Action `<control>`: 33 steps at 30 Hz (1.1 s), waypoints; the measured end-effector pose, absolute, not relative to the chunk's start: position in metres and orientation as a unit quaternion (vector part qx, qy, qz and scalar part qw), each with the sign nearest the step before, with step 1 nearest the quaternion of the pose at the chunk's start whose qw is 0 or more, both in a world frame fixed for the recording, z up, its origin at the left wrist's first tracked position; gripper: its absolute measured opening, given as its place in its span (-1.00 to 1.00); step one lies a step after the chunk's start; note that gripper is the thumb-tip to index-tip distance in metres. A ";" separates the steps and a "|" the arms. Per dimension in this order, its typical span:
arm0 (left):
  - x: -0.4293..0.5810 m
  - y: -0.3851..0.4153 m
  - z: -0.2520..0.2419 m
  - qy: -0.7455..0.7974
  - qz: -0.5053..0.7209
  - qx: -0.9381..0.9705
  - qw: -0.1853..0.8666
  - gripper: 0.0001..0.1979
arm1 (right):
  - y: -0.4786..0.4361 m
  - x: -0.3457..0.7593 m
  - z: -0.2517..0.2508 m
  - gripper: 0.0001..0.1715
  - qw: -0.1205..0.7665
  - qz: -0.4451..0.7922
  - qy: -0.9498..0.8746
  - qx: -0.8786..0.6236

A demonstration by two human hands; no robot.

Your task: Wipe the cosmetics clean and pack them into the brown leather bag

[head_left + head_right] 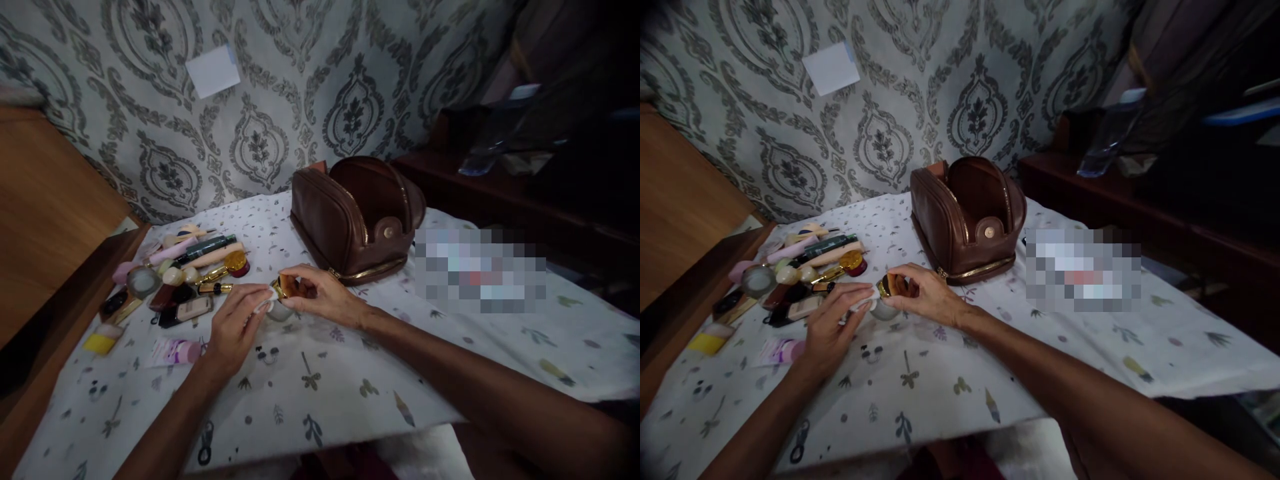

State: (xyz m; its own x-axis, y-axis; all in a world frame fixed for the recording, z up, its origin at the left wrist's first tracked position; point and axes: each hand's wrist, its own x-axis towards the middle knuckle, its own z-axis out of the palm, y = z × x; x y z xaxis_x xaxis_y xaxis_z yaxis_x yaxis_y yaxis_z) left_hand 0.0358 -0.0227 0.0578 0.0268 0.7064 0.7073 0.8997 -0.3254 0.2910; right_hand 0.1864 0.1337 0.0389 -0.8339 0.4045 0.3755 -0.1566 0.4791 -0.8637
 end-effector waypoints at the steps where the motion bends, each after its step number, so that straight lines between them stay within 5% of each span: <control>1: 0.037 -0.022 0.058 -0.564 -0.400 -0.711 0.124 -0.74 | 0.134 0.187 0.038 -0.40 0.278 0.498 -0.819 -0.070; 7: 0.032 -0.025 0.059 -0.577 -0.365 -0.720 0.124 -0.76 | 0.138 0.185 0.037 -0.51 0.284 0.498 -0.818 -0.042; 15: 0.017 -0.029 0.051 -0.616 -0.363 -0.693 0.092 -0.81 | 0.140 0.188 0.039 -0.39 0.221 0.585 -0.777 -0.067; 33: 0.036 -0.013 0.076 -0.547 -0.314 -0.764 0.136 -0.77 | 0.143 0.188 0.039 -0.41 0.266 0.490 -0.829 -0.047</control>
State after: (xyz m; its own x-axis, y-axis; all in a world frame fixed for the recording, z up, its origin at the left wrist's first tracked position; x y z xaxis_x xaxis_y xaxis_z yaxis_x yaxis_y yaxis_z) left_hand 0.0361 -0.0129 0.0759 0.2034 0.7500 0.6294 0.9214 -0.3640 0.1359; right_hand 0.1878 0.1432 0.0387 -0.8540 0.3390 0.3947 -0.1821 0.5159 -0.8371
